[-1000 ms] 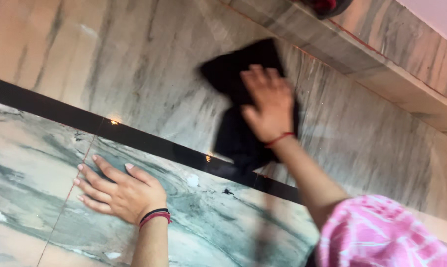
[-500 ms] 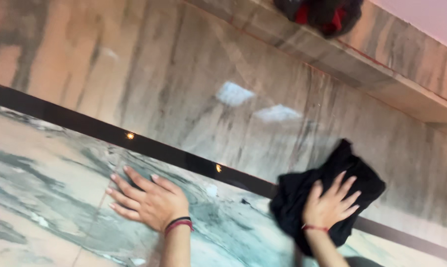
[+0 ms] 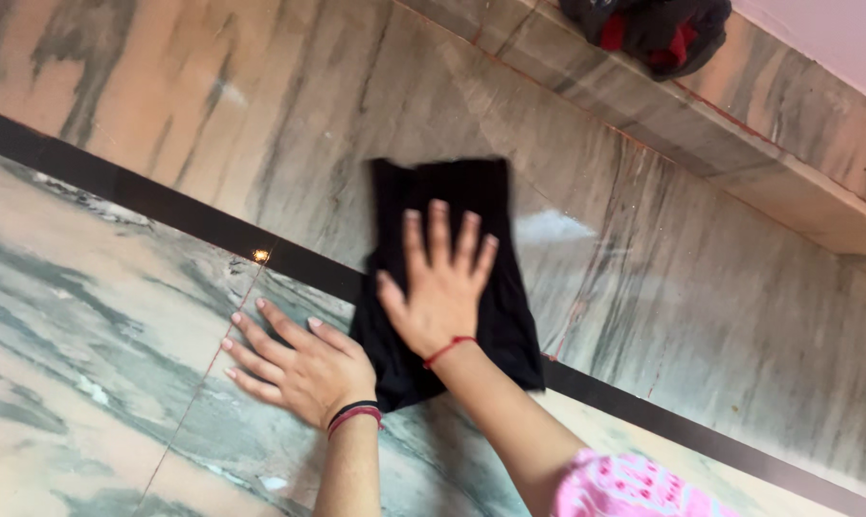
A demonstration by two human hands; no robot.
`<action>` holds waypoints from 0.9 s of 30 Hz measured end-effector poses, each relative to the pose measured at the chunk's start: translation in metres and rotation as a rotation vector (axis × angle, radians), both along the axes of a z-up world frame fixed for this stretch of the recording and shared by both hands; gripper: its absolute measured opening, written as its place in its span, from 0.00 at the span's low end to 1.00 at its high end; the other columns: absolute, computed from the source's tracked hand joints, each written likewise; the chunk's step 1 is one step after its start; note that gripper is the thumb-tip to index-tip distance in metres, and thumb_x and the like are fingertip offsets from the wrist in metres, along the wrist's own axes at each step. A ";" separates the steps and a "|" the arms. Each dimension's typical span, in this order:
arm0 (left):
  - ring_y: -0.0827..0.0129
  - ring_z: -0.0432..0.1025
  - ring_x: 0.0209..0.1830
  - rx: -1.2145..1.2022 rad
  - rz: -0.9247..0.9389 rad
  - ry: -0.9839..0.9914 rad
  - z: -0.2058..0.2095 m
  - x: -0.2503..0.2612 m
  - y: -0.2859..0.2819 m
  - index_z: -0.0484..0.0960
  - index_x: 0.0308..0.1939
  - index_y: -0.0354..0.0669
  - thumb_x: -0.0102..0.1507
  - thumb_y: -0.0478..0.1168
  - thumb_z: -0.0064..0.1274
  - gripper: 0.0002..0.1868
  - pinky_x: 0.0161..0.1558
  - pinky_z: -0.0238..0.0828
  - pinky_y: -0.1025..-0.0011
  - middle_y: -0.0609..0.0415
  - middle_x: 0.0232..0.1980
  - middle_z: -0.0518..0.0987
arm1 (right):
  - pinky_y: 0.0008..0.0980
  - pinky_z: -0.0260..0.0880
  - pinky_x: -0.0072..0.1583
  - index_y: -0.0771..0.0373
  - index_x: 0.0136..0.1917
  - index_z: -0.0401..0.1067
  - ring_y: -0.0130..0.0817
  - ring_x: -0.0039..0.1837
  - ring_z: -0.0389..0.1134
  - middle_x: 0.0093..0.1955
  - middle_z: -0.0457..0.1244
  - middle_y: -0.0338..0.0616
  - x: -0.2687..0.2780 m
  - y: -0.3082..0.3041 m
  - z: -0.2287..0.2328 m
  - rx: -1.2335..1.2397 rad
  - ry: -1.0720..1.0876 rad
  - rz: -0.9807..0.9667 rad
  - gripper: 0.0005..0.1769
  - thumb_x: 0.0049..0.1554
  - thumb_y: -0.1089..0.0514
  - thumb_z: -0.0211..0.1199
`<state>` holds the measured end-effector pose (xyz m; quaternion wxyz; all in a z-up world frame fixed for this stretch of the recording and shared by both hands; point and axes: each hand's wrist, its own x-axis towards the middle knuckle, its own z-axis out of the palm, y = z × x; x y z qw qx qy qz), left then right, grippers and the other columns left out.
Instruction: The person wipes a marble floor with a black cloth, then dips the cloth into a yellow bucket of water to rinse and wring it out. After wringing, the person unfolds the cloth and resumes wiping the floor surface.
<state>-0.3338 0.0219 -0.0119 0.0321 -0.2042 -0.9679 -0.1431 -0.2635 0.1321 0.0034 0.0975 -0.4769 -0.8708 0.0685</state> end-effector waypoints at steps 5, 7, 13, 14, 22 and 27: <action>0.36 0.45 0.83 0.016 -0.021 -0.004 -0.001 0.002 -0.001 0.62 0.79 0.34 0.71 0.45 0.40 0.33 0.78 0.35 0.38 0.34 0.82 0.55 | 0.69 0.27 0.79 0.51 0.80 0.55 0.66 0.85 0.33 0.85 0.43 0.50 -0.003 0.006 0.011 -0.024 0.071 0.261 0.45 0.54 0.38 0.59; 0.35 0.45 0.83 0.028 -0.022 -0.012 -0.001 0.001 -0.002 0.62 0.78 0.34 0.70 0.46 0.40 0.33 0.77 0.35 0.38 0.34 0.82 0.56 | 0.68 0.27 0.79 0.51 0.81 0.55 0.63 0.85 0.35 0.85 0.44 0.49 0.013 0.009 0.014 -0.072 0.084 0.342 0.45 0.53 0.40 0.60; 0.35 0.44 0.83 0.024 -0.033 0.003 -0.001 0.001 -0.003 0.62 0.79 0.32 0.71 0.45 0.39 0.33 0.78 0.34 0.38 0.34 0.82 0.55 | 0.65 0.26 0.80 0.50 0.82 0.55 0.53 0.86 0.37 0.86 0.44 0.44 0.091 0.020 0.018 -0.150 0.023 0.414 0.48 0.50 0.44 0.59; 0.35 0.44 0.83 0.023 -0.034 -0.005 0.000 0.000 -0.003 0.62 0.78 0.32 0.71 0.45 0.39 0.33 0.78 0.34 0.38 0.34 0.82 0.55 | 0.65 0.26 0.80 0.49 0.82 0.54 0.52 0.86 0.37 0.86 0.44 0.43 0.106 0.020 0.018 -0.143 0.000 0.389 0.48 0.49 0.44 0.59; 0.36 0.44 0.83 0.006 -0.011 -0.045 0.003 -0.001 -0.002 0.63 0.78 0.35 0.69 0.46 0.40 0.33 0.78 0.34 0.38 0.34 0.82 0.55 | 0.73 0.20 0.74 0.49 0.84 0.39 0.61 0.85 0.25 0.88 0.30 0.47 0.167 0.026 -0.017 -0.142 -0.255 0.068 0.48 0.58 0.35 0.53; 0.37 0.43 0.83 0.011 -0.012 -0.088 0.007 -0.003 -0.003 0.62 0.77 0.35 0.68 0.46 0.41 0.34 0.78 0.33 0.39 0.35 0.82 0.54 | 0.79 0.25 0.71 0.48 0.84 0.28 0.67 0.83 0.18 0.86 0.20 0.52 0.170 0.043 -0.016 -0.298 -0.503 0.082 0.56 0.56 0.26 0.49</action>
